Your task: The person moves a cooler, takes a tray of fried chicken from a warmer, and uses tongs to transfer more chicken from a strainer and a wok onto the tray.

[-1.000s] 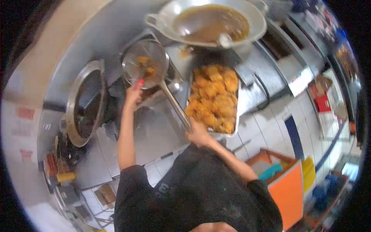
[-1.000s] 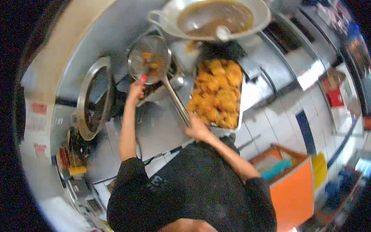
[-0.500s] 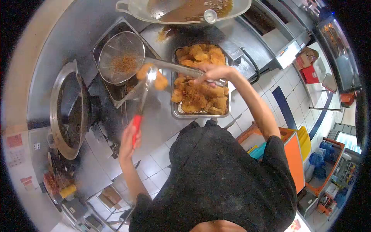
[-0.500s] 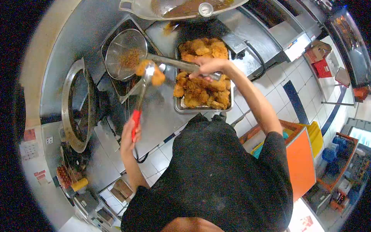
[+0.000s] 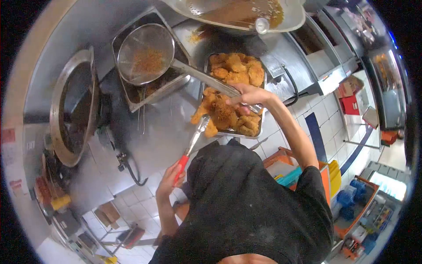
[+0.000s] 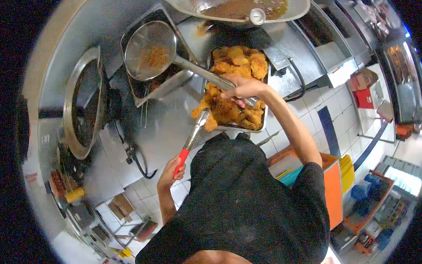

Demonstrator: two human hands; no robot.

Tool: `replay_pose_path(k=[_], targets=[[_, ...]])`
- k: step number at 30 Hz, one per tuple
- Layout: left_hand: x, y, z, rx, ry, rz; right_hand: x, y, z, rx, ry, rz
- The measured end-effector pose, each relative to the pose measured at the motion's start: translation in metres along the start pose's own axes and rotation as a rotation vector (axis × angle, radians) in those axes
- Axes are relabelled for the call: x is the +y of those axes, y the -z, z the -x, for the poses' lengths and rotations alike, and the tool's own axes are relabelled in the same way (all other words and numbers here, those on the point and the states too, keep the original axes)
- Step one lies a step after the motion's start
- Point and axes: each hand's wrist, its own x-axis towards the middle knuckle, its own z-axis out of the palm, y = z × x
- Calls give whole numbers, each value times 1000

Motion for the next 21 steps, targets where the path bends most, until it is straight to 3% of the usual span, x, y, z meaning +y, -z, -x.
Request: replay_pose_path(k=[2, 4, 6, 8, 10, 12, 13, 18, 21], targets=[[5, -4, -1, 23, 18, -36, 2, -8, -3, -23, -44, -12], [-6, -8, -16, 60, 16, -80, 5, -22, -2, -19, -115, -256], [-19, -31, -33, 192, -31, -201, 17, -43, -5, -56, -117, -321], [-30, -42, -45, 184, -91, -113, 21, -60, -16, -104, -121, -632], [-25, -63, -38, 395, -135, -384, 23, -79, -23, -82, -131, -810], [-21, -65, -26, 467, -99, -463, 28, -88, -30, -71, -133, -775], [-25, -65, -20, 533, -247, -626, 26, -91, -34, -48, -128, -779], [-12, -69, 10, 719, -483, -777, 15, -103, -29, 38, -94, -714], [-8, -35, 19, 778, -666, -884, 23, -101, -22, 120, -60, -540]])
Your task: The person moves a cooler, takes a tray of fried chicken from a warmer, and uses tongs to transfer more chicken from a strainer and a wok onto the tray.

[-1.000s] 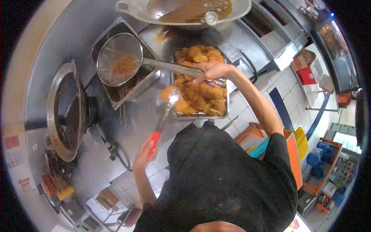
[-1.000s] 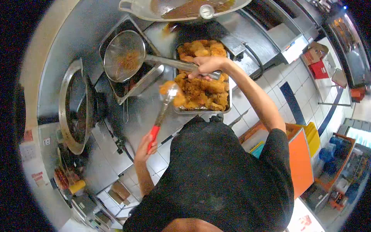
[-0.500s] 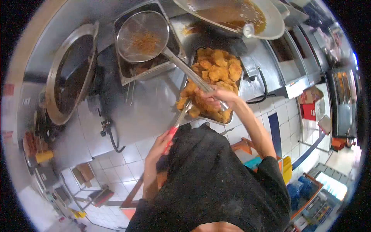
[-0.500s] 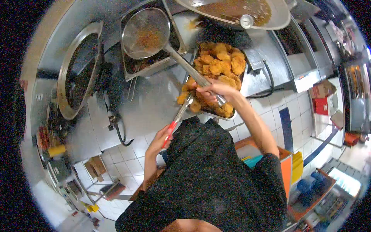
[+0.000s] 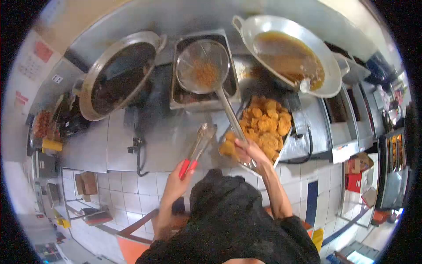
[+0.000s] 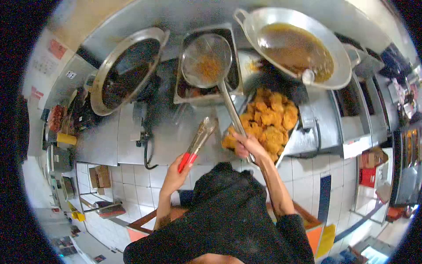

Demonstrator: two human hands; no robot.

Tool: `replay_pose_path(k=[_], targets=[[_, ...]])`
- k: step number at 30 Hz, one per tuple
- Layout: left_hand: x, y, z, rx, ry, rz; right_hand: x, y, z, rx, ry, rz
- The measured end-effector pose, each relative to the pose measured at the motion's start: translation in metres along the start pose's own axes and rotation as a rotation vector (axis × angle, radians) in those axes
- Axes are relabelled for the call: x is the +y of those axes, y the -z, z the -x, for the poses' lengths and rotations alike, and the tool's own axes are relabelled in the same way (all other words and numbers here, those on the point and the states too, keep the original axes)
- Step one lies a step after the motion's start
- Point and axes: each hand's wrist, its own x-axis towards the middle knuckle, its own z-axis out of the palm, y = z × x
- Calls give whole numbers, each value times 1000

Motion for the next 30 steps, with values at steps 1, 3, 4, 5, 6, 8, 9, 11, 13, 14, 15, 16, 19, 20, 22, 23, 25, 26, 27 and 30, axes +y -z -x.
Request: replay_pose_path(k=[1, 3, 4, 5, 6, 8, 9, 11, 13, 14, 15, 16, 19, 20, 22, 23, 25, 26, 27, 30], targets=[[15, 14, -7, 37, -21, 6, 3, 8, 0, -17, 41, 131], [65, 48, -16, -172, 286, 247, -8, -4, 19, 39, 28, 189], [72, 51, -25, -130, 235, 318, -7, -7, 22, 56, 49, 232], [74, 46, -41, -110, 210, 337, -7, -11, 24, 75, 69, 275], [73, 35, -62, -30, 124, 464, 1, -13, 22, 108, 68, 266], [73, 1, -107, 141, 66, 592, 4, -27, 23, 151, 119, 267], [68, -26, -133, 235, 98, 590, 5, -30, 18, 154, 141, 303], [21, -93, -191, 379, -79, 434, -1, -42, 19, 185, 172, 437], [30, -114, -212, 301, -21, 441, 1, -46, 12, 237, 212, 564], [44, -119, -216, 166, 93, 504, 10, -39, 4, 303, 338, 694], [53, -124, -217, 159, 88, 516, 19, -31, -1, 368, 457, 820], [59, -126, -219, 245, 79, 497, 16, -31, -2, 396, 429, 936], [59, -118, -221, 257, 63, 510, 14, -40, -2, 448, 490, 947], [57, -112, -221, 188, 56, 545, 13, -41, -2, 467, 459, 933], [52, -110, -229, 196, 78, 684, 6, -43, -4, 476, 454, 967], [54, -115, -231, 203, 90, 689, 5, -45, -4, 496, 444, 989], [56, -128, -236, 162, 27, 635, -2, -51, -8, 502, 420, 1039], [52, -130, -242, 246, -89, 535, -5, -51, -10, 510, 406, 1001], [48, -131, -248, 249, -75, 550, -8, -51, -11, 521, 394, 964], [62, -114, -257, 157, 123, 1029, -10, -47, -16, 546, 466, 1035]])
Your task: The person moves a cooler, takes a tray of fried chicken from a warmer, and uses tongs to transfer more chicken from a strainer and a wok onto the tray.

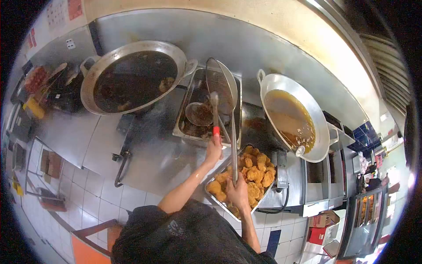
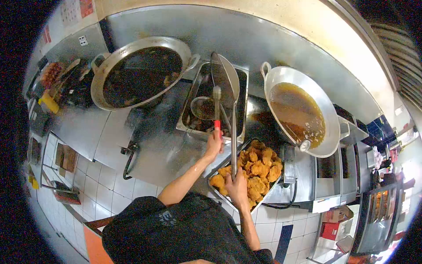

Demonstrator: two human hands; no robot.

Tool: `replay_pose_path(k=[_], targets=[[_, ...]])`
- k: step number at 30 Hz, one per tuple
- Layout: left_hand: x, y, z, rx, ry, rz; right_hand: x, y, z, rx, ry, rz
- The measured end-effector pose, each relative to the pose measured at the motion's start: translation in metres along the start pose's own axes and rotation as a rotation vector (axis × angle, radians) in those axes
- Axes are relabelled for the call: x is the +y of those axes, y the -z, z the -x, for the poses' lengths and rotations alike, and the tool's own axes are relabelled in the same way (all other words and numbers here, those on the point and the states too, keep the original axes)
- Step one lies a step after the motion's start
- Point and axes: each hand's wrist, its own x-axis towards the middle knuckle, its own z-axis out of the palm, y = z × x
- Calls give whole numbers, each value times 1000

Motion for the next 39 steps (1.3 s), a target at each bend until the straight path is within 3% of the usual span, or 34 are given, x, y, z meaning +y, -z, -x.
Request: replay_pose_path(k=[4, 7, 12, 14, 15, 16, 19, 21, 23, 24, 27, 29, 30, 31, 33, 34, 35, 37, 39], targets=[[-7, -6, -10, -161, 55, -147, 5, -5, -12, 32, 36, 80], [3, -6, -22, -34, 58, 130, -9, -6, -25, 10, 10, 87], [5, -16, -29, -75, 43, -47, -6, -8, -32, 29, 70, 52], [15, -15, -33, 66, 104, 82, -17, -2, -32, -3, -5, 49], [2, -18, -41, 64, 106, 88, -18, -4, -34, -1, -6, 56], [-4, -23, -43, 22, 20, -130, -17, -7, -33, 23, 30, 81], [-13, -21, -35, -61, 20, -112, -24, -4, -30, 40, 85, 106], [-2, -17, -32, 33, 78, -19, -30, -5, -31, -1, -3, 92], [-13, -20, -28, -68, 138, -68, -30, -7, -28, 25, -11, 78], [-17, -18, -31, 9, -76, -202, -31, -7, -28, 37, 6, 97], [-12, -18, -39, 132, -110, -205, -33, -10, -30, 34, -11, 91], [-9, -23, -34, 131, -112, -294, -29, -20, -33, 71, 55, 128], [-9, -15, -34, 20, 18, -251, -28, -20, -34, 61, 55, 133], [-14, -11, -38, 22, 10, -249, -27, -21, -35, 63, 63, 133], [-19, -7, -47, 200, -37, -294, -17, -28, -40, 40, 29, 73], [6, -12, -29, 149, -52, -258, -12, -35, -43, 51, 147, -45], [12, -13, -25, 144, -55, -256, -9, -35, -47, 56, 148, -43], [18, -1, -19, -1, 150, -292, -5, -36, -52, -5, 70, -153], [15, 15, -26, -91, 150, -380, -6, -36, -59, -11, 81, -213]])
